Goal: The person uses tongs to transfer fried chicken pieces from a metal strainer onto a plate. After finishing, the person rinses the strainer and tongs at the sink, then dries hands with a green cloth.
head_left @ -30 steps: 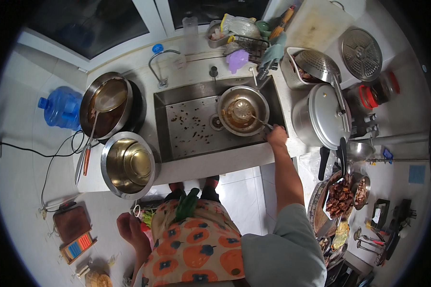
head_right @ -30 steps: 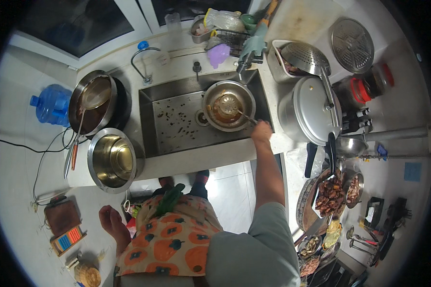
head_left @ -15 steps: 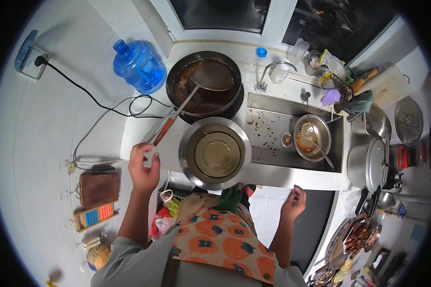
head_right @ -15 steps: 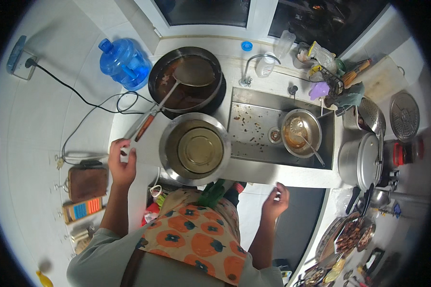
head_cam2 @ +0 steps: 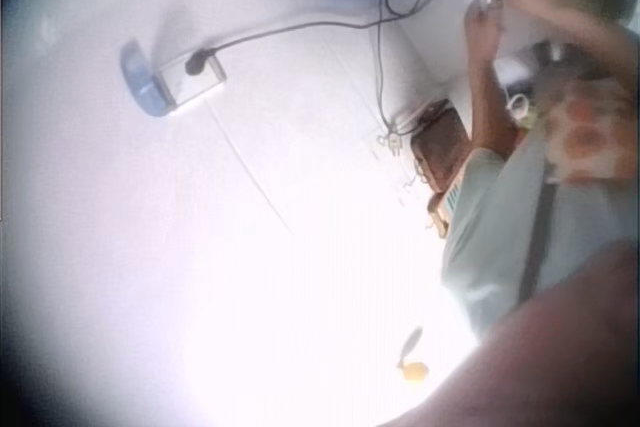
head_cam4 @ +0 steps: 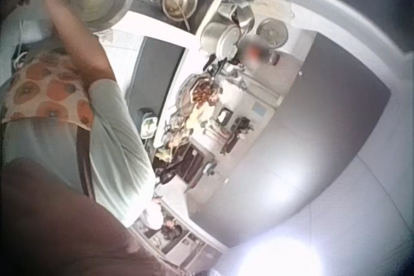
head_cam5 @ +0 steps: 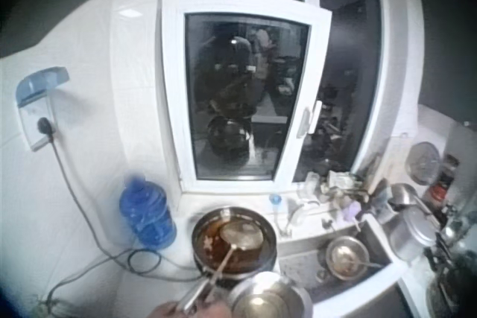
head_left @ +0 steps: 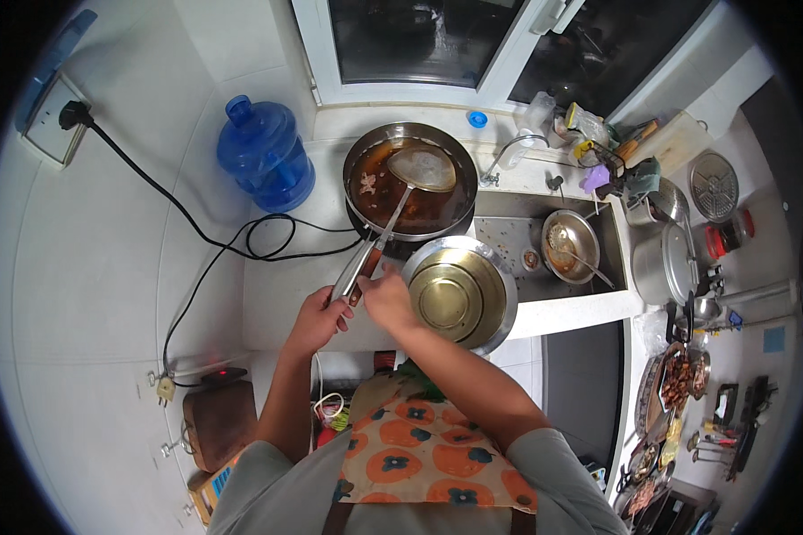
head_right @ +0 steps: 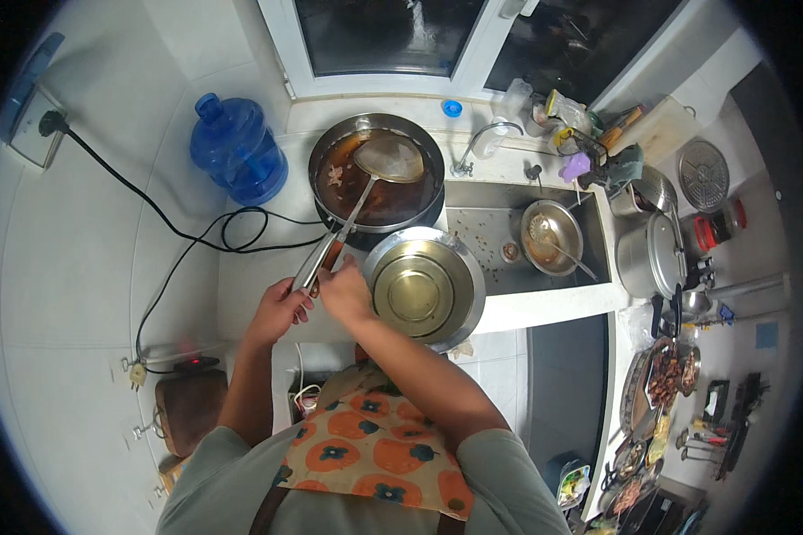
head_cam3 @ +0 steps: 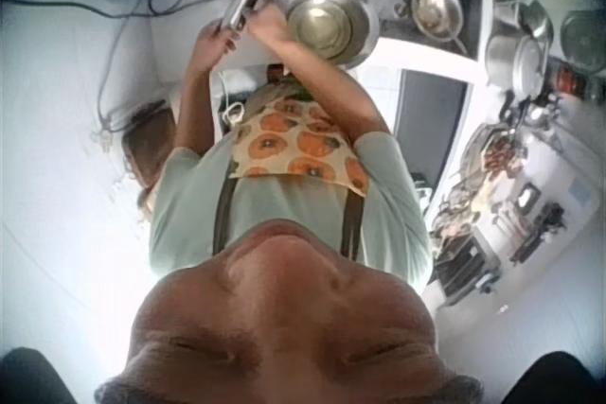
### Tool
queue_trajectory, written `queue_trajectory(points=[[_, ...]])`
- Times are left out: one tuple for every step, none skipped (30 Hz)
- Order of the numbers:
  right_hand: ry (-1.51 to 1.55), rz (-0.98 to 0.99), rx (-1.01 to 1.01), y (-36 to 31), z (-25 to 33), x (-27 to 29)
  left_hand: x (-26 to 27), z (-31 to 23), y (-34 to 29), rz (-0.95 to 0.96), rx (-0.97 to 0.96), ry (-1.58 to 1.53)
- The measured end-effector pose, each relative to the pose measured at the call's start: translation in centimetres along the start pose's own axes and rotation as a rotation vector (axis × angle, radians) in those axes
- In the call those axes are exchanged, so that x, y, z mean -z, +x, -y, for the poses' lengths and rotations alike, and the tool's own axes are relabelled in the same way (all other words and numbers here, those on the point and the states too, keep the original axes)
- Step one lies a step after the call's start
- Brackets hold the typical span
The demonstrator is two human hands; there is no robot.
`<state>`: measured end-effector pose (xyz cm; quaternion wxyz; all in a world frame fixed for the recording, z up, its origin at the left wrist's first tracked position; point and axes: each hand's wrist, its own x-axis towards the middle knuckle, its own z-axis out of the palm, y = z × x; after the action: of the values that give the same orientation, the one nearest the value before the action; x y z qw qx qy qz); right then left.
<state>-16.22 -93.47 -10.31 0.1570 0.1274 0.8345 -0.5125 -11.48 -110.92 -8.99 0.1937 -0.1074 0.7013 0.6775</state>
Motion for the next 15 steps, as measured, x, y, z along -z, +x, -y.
queue_trajectory(points=[[-0.063, -0.087, 0.012, 0.4, 0.4, -0.6, 0.3, 0.2, 0.1, 0.028, 0.016, -0.007], [-0.009, -0.092, -0.013, 0.8, 0.6, -0.6, 0.8, 0.4, 0.4, 0.048, 0.04, -0.017], [0.037, -0.083, -0.079, 1.3, 1.0, -0.7, 1.3, 0.5, 0.7, 0.069, 0.064, -0.027], [0.088, -0.054, -0.156, 1.6, 1.2, -0.4, 1.7, 0.5, 1.2, 0.095, 0.089, -0.035], [0.16, -0.075, -0.215, 1.9, 1.4, 0.1, 2.2, 0.4, 1.8, 0.131, 0.112, -0.065], [0.239, -0.074, -0.29, 2.1, 1.5, 0.8, 2.6, 0.2, 2.5, 0.175, 0.14, -0.09], [0.324, -0.084, -0.329, 2.3, 1.5, 1.7, 2.9, -0.1, 3.3, 0.189, 0.177, -0.103], [0.256, -0.144, -0.277, 2.1, 1.2, 2.8, 3.0, -0.3, 4.0, 0.251, 0.174, -0.195], [0.193, -0.216, -0.19, 1.5, 0.7, 4.0, 2.9, -0.5, 4.7, 0.287, 0.179, -0.273], [0.124, -0.281, -0.132, 1.0, 0.2, 5.2, 2.8, -0.7, 5.4, 0.342, 0.18, -0.358], [0.129, -0.24, -0.094, 0.4, -0.3, 6.6, 2.6, -0.8, 6.1, 0.359, 0.185, -0.39], [0.126, -0.195, -0.137, -0.4, -0.8, 8.0, 2.5, -0.8, 6.7, 0.366, 0.202, -0.394], [0.09, -0.186, -0.041, -1.6, -1.4, 9.4, 2.4, -0.8, 7.2, 0.393, 0.214, -0.41], [0.062, -0.201, 0.046, -2.3, -1.7, 10.4, 2.2, -0.7, 7.6, 0.416, 0.214, -0.432], [0.026, -0.223, 0.095, -3.1, -2.0, 11.2, 2.0, -0.6, 8.0, 0.411, 0.23, -0.456]])
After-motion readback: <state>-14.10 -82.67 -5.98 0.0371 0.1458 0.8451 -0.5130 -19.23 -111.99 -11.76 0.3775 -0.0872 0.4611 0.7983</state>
